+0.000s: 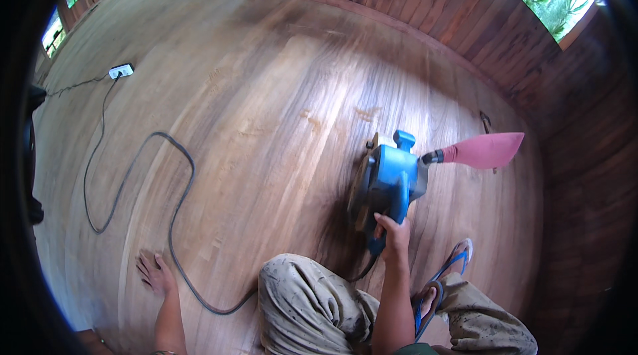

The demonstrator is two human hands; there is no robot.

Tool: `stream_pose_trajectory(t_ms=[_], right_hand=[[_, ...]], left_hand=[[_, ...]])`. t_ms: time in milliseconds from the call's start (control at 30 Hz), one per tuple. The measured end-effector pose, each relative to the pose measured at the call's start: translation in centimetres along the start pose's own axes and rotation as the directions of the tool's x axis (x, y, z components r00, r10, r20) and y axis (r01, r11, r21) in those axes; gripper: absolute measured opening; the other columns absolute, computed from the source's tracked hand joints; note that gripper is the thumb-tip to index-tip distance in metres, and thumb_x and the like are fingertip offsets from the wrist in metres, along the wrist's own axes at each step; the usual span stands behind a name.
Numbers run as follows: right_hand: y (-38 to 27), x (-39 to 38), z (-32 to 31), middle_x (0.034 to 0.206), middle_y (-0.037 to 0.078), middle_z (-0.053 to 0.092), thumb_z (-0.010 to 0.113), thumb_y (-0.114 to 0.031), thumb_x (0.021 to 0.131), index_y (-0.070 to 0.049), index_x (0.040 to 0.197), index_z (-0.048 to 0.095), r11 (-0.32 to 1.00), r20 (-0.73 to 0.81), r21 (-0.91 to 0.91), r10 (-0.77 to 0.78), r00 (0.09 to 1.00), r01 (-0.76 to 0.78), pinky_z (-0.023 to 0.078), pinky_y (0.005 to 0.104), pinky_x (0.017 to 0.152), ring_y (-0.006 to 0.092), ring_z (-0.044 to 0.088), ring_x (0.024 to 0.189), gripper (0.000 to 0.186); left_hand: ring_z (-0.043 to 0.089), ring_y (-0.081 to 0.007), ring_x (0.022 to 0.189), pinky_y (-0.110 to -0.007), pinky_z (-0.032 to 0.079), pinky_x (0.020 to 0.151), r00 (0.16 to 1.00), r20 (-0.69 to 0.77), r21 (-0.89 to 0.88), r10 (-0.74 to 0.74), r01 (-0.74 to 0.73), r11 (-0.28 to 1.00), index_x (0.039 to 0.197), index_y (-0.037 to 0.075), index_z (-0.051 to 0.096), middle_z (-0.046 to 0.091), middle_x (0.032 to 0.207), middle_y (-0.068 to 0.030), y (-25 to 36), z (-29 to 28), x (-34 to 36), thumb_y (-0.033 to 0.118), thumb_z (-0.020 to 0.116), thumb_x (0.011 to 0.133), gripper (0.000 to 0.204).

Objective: The person uses a blue electric floor sander to smooth a wooden floor. They move the sander back and forth across the floorboards while kneeling, occasionally adjusting their position to reach different areas.

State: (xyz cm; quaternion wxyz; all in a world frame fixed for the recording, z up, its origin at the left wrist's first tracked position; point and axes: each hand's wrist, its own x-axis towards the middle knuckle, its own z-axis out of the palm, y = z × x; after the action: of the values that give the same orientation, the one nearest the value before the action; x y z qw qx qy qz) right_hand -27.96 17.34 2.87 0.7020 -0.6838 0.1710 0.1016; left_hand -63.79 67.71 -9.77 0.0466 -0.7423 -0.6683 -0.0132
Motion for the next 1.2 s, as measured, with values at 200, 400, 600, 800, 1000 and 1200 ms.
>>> stream_pose_trajectory(t_ms=[200,400,600,800,1000,1200], right_hand=[[-2.9,13.8,2.1,0.058,0.001,0.051,0.073,-0.014,0.085,-0.013,0.071,0.055,1.000,0.073,0.013,-0.012,0.997,0.011,0.041,0.0318,0.050,0.0152,0.049,0.049,0.024],[-9.7,30.0,6.5,0.061,-0.001,0.048,0.069,-0.014,0.085,-0.015,0.072,0.053,1.000,0.116,0.016,-0.011,0.993,0.009,0.042,0.0292,0.048,0.0126,0.046,0.049,0.022],[-13.1,36.5,8.7,0.063,-0.001,0.049,0.067,-0.014,0.086,-0.015,0.076,0.052,0.999,0.069,0.024,-0.035,0.997,0.033,0.041,0.0283,0.049,0.0115,0.046,0.050,0.019],[-11.6,33.8,8.7,0.063,-0.002,0.050,0.068,-0.015,0.087,-0.015,0.077,0.055,0.999,0.116,0.016,-0.042,0.992,0.040,0.042,0.0280,0.049,0.0121,0.047,0.049,0.017],[-9.0,22.7,9.0,0.061,0.001,0.050,0.071,-0.012,0.084,-0.011,0.075,0.059,0.994,0.094,0.027,-0.105,0.990,0.103,0.041,0.0311,0.048,0.0145,0.048,0.049,0.016],[-4.3,13.1,7.8,0.060,-0.001,0.049,0.073,-0.014,0.086,-0.014,0.071,0.053,0.992,0.097,0.026,-0.127,0.987,0.125,0.040,0.0303,0.052,0.0131,0.046,0.050,0.025]], left_hand=[[0.024,-0.0316,0.157,-0.059,0.021,0.124,1.000,-0.019,-0.005,0.003,-0.003,1.000,0.164,0.021,0.032,0.028,0.170,-0.0097,-0.3,0.4,0.2,0.060,0.044,0.103,0.073],[0.026,-0.0306,0.157,-0.057,0.022,0.124,0.999,-0.039,-0.026,0.013,-0.014,1.000,0.163,0.022,0.034,0.030,0.170,-0.0092,-1.6,1.2,0.9,0.061,0.044,0.103,0.072],[0.026,-0.0301,0.157,-0.056,0.021,0.124,0.998,-0.050,-0.086,0.045,-0.050,0.995,0.163,0.022,0.034,0.031,0.169,-0.0088,-3.8,1.5,1.3,0.060,0.044,0.104,0.071],[0.026,-0.0300,0.157,-0.056,0.021,0.125,0.998,-0.031,-0.066,0.047,-0.049,0.997,0.164,0.022,0.032,0.028,0.171,-0.0083,-3.5,1.2,1.4,0.061,0.041,0.105,0.072],[0.025,-0.0323,0.157,-0.058,0.021,0.125,1.000,-0.011,-0.085,0.004,-0.005,0.996,0.164,0.020,0.031,0.027,0.171,-0.0101,-2.2,2.9,0.6,0.060,0.042,0.104,0.073],[0.024,-0.0357,0.157,-0.063,0.023,0.123,1.000,0.011,-0.160,0.030,-0.028,0.987,0.163,0.016,0.033,0.027,0.170,-0.0155,1.6,2.8,0.0,0.057,0.043,0.105,0.072]])
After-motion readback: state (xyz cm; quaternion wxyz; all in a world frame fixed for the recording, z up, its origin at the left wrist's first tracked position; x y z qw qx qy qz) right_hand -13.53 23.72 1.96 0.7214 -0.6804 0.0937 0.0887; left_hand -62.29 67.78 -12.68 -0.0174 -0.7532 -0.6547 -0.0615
